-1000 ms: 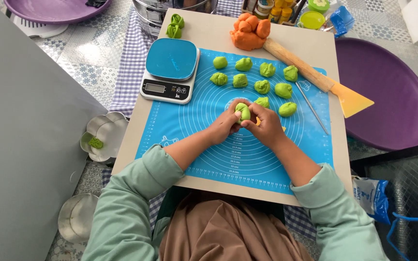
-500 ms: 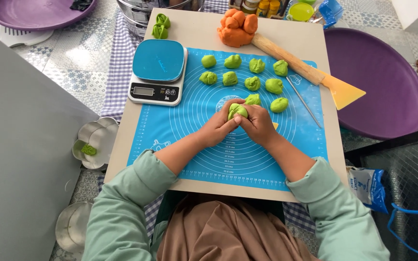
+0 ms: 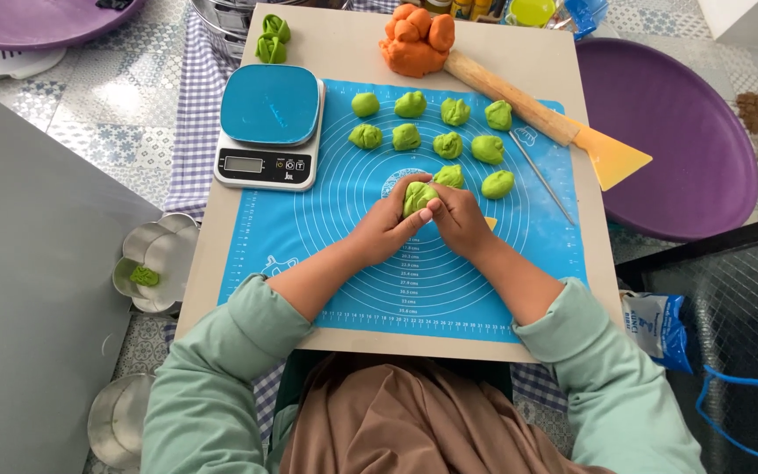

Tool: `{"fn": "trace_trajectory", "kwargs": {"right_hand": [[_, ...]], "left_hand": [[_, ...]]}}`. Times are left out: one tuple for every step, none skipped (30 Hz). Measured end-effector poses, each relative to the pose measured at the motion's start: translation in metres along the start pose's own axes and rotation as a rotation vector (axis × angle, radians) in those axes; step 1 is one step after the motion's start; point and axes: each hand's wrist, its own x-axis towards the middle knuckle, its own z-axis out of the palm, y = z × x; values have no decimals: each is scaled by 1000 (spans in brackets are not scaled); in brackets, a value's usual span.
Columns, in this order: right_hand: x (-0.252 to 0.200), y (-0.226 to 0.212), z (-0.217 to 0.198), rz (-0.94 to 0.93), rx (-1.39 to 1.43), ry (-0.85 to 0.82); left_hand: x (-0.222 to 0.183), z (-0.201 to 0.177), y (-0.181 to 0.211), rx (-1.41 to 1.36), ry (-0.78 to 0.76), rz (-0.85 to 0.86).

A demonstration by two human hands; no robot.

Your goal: Shaping small pieces of green dough into flower petals or buds by hand on a silicone mat at a workstation.

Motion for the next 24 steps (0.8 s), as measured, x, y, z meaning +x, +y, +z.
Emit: {"fn": "trace_trajectory", "kwargs": {"right_hand": [[-1, 1, 0, 0, 0, 0], [-1, 3, 1, 3, 10, 1], [-1, 4, 1, 6, 21, 1], [-1, 5, 1, 5, 20, 0], [0, 5, 1, 7, 21, 1], [-1, 5, 1, 10, 22, 3], [0, 3, 1, 10, 22, 1], [1, 1, 1, 8, 26, -1], [1, -1, 0, 7, 30, -3], [1, 0, 0, 6, 31, -2], [1, 1, 0, 6, 28, -2], [0, 2, 0, 7, 25, 0], [1, 0, 0, 8, 27, 3], [2, -2, -1, 9, 36, -4], [4, -4, -2, 10, 45, -10], [3, -2, -2, 12, 46, -8], [3, 1, -2, 19, 45, -5], [1, 3, -1, 26, 45, -5], [0, 3, -1, 29, 46, -5], [1, 3, -1, 25, 45, 6], [1, 3, -1, 20, 43, 17], [1, 3, -1, 18, 45, 13], [0, 2, -2, 20, 39, 16], [0, 2, -3, 20, 33, 23]], "left_hand": [[-1, 0, 1, 0, 0, 0], [-1, 0, 2, 22, 2, -8], [-1, 0, 3, 44, 4, -16], [-1, 0, 3, 44, 5, -16], [-1, 1, 2, 43, 8, -12], [-1, 1, 1, 42, 10, -10], [-1, 1, 1, 41, 11, -10], [-1, 1, 1, 41, 12, -9], [-2, 1, 1, 41, 13, -8], [-2, 1, 3, 43, 12, -8], [-2, 1, 4, 40, 16, -6], [-2, 1, 6, 37, 18, -4], [-3, 1, 5, 39, 15, -4], [-2, 1, 3, 47, 25, -1], [-2, 0, 2, 56, 34, 3], [-3, 0, 5, 56, 31, 1], [-5, 0, 8, 55, 31, 3], [-6, 0, 11, 53, 33, 4], [-7, -1, 10, 52, 31, 1], [-7, -1, 9, 59, 30, 8], [-7, -1, 9, 66, 28, 16], [-7, -1, 8, 66, 32, 14], [-7, 0, 7, 65, 31, 14], [-6, 0, 7, 65, 28, 16]]}}
